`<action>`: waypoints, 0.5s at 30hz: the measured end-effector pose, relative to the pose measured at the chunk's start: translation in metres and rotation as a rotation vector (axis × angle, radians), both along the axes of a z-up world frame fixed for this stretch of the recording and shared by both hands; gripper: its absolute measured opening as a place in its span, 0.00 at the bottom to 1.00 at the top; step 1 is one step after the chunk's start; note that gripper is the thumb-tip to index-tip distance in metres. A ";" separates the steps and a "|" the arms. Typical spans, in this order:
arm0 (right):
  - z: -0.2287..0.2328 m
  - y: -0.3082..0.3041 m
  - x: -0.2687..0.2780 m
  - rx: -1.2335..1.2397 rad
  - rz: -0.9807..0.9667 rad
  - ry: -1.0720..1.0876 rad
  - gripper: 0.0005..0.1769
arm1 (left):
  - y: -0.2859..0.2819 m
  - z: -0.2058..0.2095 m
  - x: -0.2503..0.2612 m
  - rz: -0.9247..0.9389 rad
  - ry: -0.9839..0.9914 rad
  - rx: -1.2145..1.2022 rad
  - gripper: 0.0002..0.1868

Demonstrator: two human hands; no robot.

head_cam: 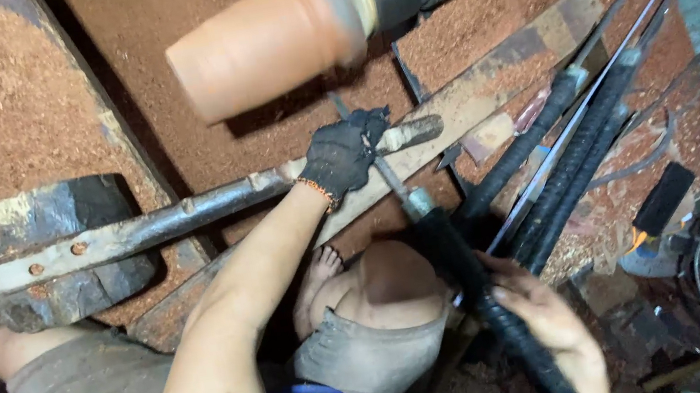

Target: Using a woodturning chisel to shape a piece of wood spinning on a lathe.

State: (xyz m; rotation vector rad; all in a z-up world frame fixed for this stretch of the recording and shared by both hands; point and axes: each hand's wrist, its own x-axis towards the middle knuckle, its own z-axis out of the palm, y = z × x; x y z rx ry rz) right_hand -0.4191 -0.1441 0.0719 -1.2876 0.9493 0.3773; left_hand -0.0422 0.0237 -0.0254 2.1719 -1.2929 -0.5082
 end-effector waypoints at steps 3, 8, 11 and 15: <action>0.017 -0.002 0.011 0.001 0.044 -0.108 0.45 | 0.002 0.013 0.003 -0.001 0.074 -0.062 0.36; 0.053 0.018 0.063 -0.163 0.275 -0.103 0.54 | 0.001 0.005 0.010 0.000 0.072 0.012 0.33; 0.057 0.020 0.076 -0.209 0.454 -0.049 0.57 | -0.001 0.016 0.010 -0.014 0.054 -0.055 0.36; 0.059 0.026 0.102 -0.044 0.467 0.115 0.57 | -0.007 0.004 0.009 0.060 0.083 -0.014 0.30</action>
